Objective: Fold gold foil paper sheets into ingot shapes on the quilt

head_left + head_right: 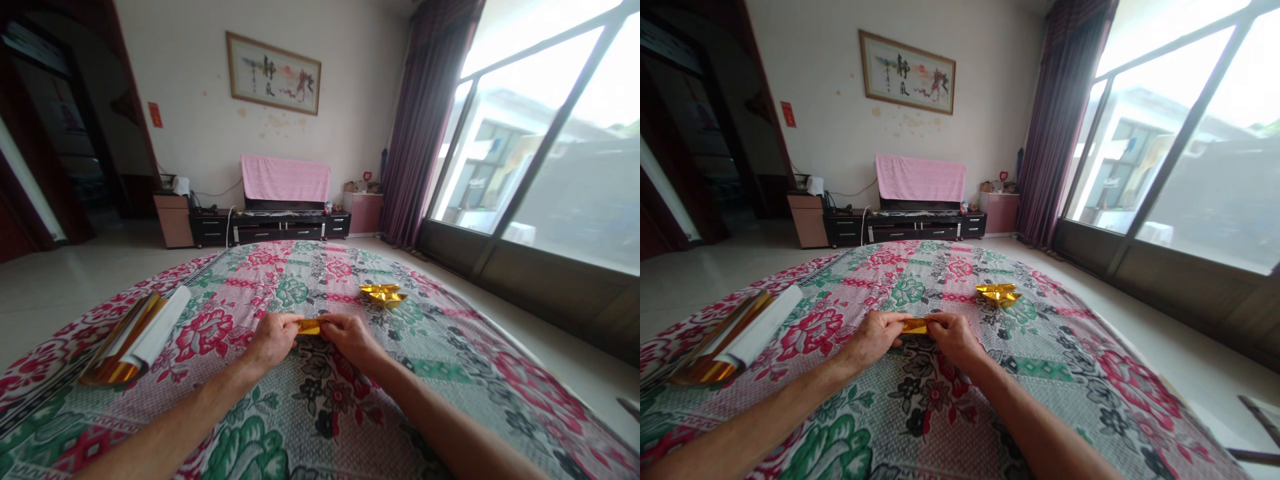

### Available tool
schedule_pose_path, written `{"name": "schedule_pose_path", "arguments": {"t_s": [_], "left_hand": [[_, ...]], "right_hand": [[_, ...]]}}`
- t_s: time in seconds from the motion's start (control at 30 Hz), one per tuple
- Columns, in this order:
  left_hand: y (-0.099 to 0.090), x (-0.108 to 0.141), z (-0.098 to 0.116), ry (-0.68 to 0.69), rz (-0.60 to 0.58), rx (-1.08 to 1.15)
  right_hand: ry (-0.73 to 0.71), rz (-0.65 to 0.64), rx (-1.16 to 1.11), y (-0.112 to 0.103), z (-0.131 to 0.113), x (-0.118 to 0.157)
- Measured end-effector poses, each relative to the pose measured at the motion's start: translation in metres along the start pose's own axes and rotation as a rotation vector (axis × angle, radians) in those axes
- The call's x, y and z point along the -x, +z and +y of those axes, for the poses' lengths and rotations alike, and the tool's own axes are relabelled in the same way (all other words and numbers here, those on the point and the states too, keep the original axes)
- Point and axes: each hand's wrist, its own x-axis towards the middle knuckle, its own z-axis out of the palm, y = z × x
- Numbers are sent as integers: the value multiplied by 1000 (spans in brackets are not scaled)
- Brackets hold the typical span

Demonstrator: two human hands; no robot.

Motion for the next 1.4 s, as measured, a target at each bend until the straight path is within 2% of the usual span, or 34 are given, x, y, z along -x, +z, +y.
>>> {"name": "schedule_pose_path", "arguments": {"t_s": [0.3,0.57,0.93,1.13,1.4], "left_hand": [[-2,0,4,-41,13,26],[-1,-2,1,-32,23,-1],[1,0,1,-49,12,103],[1,-1,1,-43,43,101],[0,0,1,-43,22,76]], "right_hand": [[-40,-142,-100,-5,6,0],[-65,-127,-61,-4,5,0],[-60,-83,-75,-2,4,0],[-71,-114,-71,-4,1,1],[-46,-117,-104,-3,1,1]]}}
